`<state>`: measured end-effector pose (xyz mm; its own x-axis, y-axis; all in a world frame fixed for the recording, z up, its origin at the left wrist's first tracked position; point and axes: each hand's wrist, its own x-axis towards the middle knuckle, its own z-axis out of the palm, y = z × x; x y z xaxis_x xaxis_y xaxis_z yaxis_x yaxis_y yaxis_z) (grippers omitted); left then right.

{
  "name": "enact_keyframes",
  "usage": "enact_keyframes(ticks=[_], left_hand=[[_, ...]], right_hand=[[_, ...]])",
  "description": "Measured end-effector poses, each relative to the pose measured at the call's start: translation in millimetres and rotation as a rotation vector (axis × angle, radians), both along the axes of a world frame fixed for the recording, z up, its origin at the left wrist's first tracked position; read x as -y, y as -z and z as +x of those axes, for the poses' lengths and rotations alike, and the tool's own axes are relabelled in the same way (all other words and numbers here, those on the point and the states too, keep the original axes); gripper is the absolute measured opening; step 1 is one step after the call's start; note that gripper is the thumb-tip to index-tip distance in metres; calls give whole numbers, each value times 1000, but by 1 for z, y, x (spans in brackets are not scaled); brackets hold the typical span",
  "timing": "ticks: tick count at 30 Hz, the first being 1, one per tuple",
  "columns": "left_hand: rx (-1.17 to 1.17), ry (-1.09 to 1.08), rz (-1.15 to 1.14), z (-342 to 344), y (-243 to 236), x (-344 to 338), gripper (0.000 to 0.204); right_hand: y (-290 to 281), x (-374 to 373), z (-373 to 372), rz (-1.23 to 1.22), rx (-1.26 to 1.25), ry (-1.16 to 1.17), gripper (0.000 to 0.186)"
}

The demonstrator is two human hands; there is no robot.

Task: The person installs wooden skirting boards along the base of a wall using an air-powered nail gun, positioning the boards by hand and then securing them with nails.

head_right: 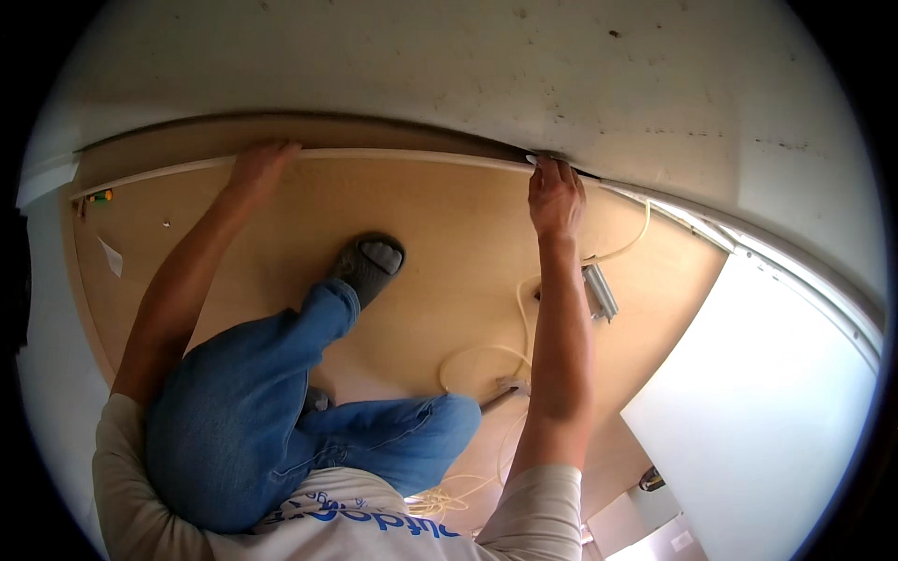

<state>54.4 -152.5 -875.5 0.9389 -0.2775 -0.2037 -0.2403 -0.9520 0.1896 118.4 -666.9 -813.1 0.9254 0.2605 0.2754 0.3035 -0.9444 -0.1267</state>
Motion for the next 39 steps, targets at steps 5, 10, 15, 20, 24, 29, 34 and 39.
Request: enact_keyframes(ticks=[5, 10, 15, 20, 24, 29, 34, 39], left_hand=[[-21, -5, -7, 2, 4, 4, 29], [-7, -4, -6, 4, -7, 8, 30], [-8, -9, -8, 3, -7, 7, 29], [-38, -27, -8, 7, -13, 9, 29], [-84, -100, -103, 14, -9, 9, 28], [-140, -170, -57, 20, 8, -16, 32], [-287, -483, -380, 49, -19, 4, 51], [-275, -473, -268, 68, -32, 24, 52]], right_hand=[[0, 10, 12, -266, -204, 20, 25], [-7, 4, 14, -467, -475, 126, 34], [-13, -9, 23, -531, -651, 177, 33], [-3, -19, 37, -489, -760, 331, 33], [-1, -14, 35, -420, -732, 354, 34], [-1, -28, -17, 73, -281, 345, 37], [43, -11, -35, 1121, -510, 824, 58], [89, -22, -12, 1657, -393, 874, 75]])
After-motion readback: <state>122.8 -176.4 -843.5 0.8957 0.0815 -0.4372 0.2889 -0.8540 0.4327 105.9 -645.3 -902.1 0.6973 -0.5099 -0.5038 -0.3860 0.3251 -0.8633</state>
